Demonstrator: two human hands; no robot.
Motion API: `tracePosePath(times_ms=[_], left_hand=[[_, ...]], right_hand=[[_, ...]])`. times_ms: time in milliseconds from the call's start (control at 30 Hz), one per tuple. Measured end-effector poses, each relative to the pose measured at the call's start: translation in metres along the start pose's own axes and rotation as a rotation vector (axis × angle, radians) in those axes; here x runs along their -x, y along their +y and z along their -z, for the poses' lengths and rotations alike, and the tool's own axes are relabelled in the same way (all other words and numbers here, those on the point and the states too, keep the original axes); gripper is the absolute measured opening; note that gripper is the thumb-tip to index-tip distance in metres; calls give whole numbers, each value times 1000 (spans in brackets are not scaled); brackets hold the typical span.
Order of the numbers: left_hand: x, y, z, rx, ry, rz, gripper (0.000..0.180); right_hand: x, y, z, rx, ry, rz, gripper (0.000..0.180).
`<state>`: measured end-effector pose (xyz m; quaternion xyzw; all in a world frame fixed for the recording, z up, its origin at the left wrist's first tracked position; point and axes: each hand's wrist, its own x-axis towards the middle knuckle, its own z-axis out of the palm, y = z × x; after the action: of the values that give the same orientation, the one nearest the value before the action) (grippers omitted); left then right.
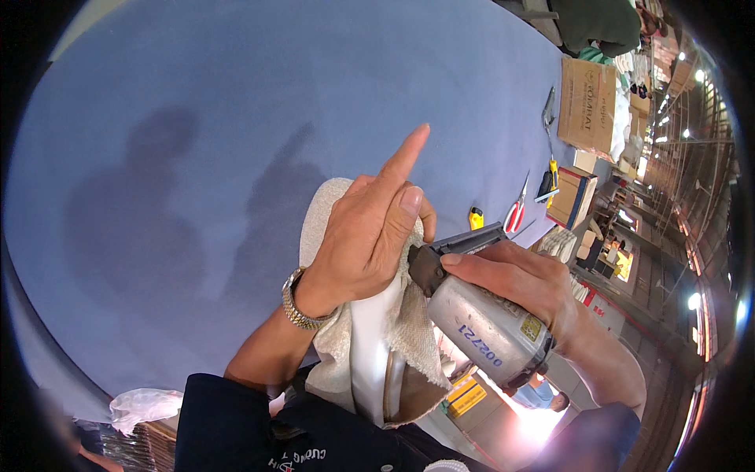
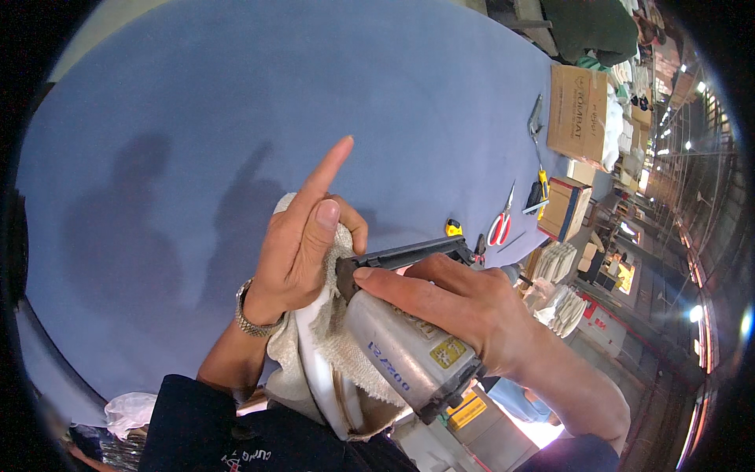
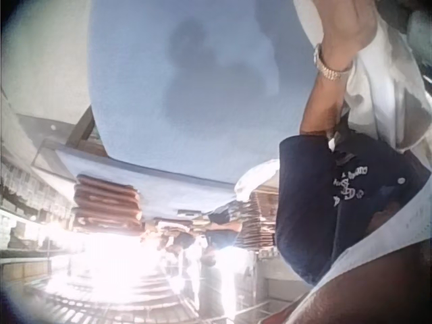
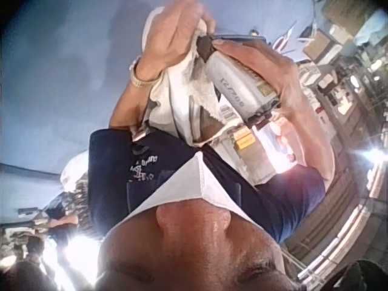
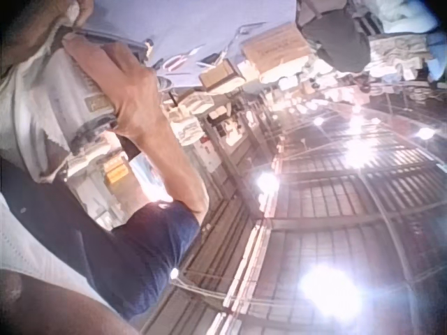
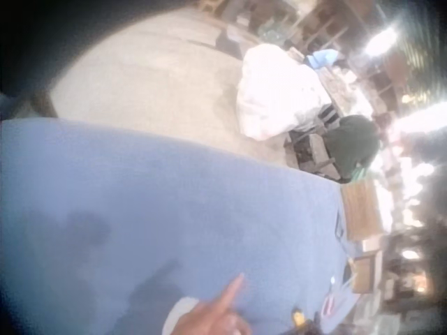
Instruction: The person folds and staples a white fabric cover onto a curved foam cushion using a pneumatic staple gun. They repeatedly trim excess fabric with a utility knife and adjust the material to fit the cushion's edges.
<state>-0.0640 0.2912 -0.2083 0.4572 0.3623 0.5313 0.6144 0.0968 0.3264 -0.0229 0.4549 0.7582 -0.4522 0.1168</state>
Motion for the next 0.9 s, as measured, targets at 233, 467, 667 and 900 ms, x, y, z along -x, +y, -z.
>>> tracePosePath(times_ms=[233,467,667,900], left_hand=[[0,-3,-2,-14,56,-41,54],[2,1,4,7,57,4,54],[0,15,13,91,-22,103,53],[-21,31,22,-40,-207,337,47]], right_hand=[[-6,-1,-6,46,63,50,63],[-8,-2,-1,-28,20,18,66],[11,6,-15,-141,104,99,88],[58,93,-89,-229,732,-45,73]])
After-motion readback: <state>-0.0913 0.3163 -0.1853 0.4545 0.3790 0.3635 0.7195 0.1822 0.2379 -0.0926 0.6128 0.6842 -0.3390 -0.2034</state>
